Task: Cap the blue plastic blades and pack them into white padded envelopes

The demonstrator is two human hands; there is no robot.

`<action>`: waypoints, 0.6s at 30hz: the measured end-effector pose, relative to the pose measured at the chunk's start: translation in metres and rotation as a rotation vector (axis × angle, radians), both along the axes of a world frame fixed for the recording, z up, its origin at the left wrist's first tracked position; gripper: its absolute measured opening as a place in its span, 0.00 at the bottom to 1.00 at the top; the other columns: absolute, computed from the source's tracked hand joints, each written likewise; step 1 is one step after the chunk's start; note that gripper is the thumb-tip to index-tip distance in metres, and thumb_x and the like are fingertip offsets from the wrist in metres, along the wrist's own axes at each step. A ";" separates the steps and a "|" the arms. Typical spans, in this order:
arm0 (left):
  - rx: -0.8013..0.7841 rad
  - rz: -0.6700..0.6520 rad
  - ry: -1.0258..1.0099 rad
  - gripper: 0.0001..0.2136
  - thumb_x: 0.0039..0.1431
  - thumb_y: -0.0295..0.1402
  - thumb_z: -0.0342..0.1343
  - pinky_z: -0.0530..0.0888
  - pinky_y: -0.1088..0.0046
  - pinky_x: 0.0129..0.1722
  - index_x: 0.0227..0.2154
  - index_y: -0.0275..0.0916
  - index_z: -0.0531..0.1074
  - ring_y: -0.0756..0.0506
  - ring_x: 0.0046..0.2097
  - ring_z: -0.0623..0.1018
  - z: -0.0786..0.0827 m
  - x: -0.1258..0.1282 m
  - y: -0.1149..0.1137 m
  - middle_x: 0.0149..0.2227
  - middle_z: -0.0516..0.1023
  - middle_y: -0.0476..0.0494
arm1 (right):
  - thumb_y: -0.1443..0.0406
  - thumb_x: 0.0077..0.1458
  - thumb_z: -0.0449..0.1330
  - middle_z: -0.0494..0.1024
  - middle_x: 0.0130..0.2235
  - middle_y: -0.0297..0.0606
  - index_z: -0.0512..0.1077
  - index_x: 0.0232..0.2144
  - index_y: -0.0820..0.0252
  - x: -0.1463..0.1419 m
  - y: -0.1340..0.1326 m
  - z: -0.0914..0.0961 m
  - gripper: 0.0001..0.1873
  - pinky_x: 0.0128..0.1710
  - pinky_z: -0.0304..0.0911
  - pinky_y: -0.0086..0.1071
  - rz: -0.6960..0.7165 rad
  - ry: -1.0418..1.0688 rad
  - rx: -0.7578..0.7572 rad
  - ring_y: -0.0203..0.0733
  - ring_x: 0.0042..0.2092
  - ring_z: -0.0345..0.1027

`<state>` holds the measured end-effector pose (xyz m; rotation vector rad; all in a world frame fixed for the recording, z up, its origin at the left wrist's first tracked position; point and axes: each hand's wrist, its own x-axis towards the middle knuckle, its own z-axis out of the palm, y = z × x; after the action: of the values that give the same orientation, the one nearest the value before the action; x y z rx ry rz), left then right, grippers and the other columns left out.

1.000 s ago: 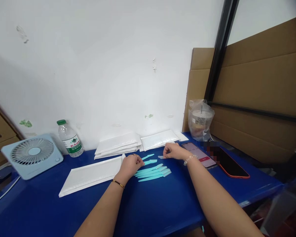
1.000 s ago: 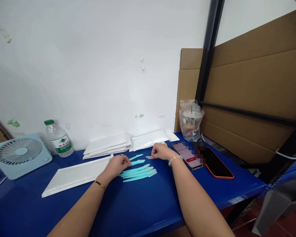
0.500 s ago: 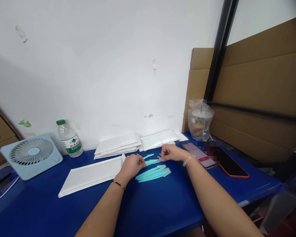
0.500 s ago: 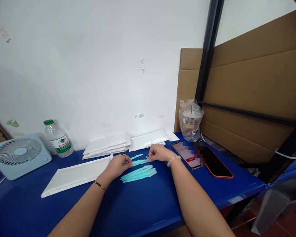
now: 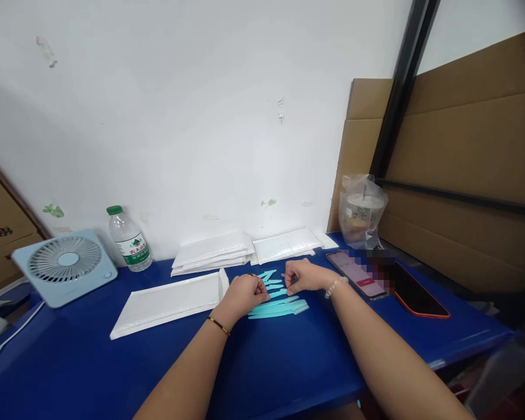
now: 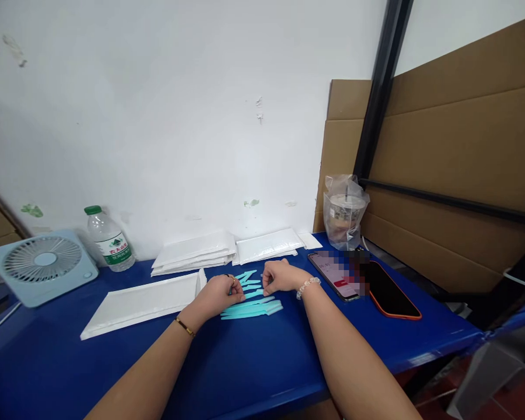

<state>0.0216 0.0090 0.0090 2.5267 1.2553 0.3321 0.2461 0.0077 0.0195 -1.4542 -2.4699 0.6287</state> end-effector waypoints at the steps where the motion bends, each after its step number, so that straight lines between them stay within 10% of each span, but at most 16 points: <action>1: -0.016 0.014 -0.007 0.08 0.49 0.40 0.56 0.62 0.75 0.30 0.25 0.41 0.74 0.49 0.30 0.73 0.000 0.000 0.001 0.28 0.76 0.50 | 0.57 0.39 0.67 0.73 0.32 0.33 0.76 0.23 0.57 0.001 0.000 0.001 0.10 0.44 0.50 0.36 0.001 0.021 0.011 0.41 0.36 0.65; 18: -0.058 0.140 -0.080 0.10 0.51 0.41 0.54 0.63 0.75 0.28 0.27 0.41 0.74 0.48 0.31 0.73 0.004 -0.009 0.006 0.28 0.76 0.49 | 0.54 0.43 0.64 0.76 0.27 0.36 0.77 0.29 0.63 0.008 0.006 -0.006 0.17 0.31 0.59 0.29 -0.046 0.316 -0.159 0.38 0.30 0.67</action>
<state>0.0123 0.0150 0.0128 2.3591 1.3931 0.4182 0.2545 0.0139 0.0140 -1.3392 -2.1800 0.9817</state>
